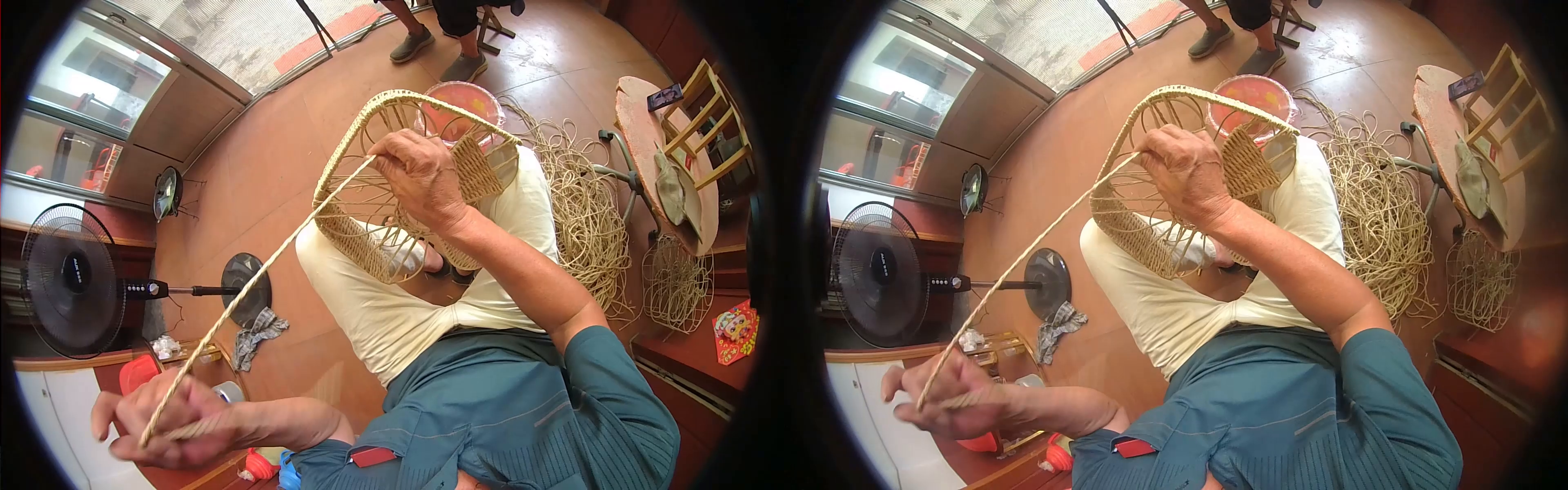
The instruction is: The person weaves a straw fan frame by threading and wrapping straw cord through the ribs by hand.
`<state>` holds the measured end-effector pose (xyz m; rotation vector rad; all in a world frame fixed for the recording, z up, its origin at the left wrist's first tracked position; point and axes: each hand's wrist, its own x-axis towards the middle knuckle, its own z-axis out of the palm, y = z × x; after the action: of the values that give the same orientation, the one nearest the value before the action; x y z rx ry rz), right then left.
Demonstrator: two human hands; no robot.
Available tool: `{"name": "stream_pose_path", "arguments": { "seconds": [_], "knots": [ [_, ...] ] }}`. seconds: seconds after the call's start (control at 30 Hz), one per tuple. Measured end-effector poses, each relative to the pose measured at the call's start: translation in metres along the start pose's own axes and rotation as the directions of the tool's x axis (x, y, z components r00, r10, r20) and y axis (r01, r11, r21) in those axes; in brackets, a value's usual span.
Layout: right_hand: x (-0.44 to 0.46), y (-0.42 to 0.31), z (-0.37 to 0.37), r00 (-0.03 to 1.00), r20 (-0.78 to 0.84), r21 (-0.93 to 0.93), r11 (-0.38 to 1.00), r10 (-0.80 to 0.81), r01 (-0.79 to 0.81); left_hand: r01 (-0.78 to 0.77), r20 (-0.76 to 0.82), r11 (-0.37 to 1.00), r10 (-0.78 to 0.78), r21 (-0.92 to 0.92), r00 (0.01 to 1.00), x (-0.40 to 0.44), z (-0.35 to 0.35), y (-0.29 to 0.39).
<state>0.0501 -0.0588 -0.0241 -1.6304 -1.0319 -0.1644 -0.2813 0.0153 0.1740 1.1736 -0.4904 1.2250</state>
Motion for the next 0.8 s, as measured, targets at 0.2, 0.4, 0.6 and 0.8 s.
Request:
{"name": "stream_pose_path", "arguments": {
  "seconds": [0.2,0.4,0.6,0.8],
  "knots": [
    [0.007,0.010,-0.017,0.997,-0.046,0.092,0.994,0.061,-0.057,0.511,-0.210,0.837,-0.473,0.197,0.856,-0.013,-0.013,-0.091],
    [0.008,0.018,-0.029,0.998,-0.052,0.018,0.999,-0.044,0.044,0.156,-0.047,0.290,-0.348,0.944,0.936,-0.068,-0.016,-0.265],
    [0.014,0.024,-0.039,0.983,0.001,-0.094,0.978,-0.186,0.185,0.067,-0.028,0.096,-0.366,0.993,0.930,-0.061,-0.028,-0.301],
    [0.032,0.025,-0.039,0.930,0.066,-0.306,0.880,-0.361,0.363,0.152,-0.172,-0.080,-0.423,0.985,0.889,-0.055,-0.021,-0.311]
  ]
}}
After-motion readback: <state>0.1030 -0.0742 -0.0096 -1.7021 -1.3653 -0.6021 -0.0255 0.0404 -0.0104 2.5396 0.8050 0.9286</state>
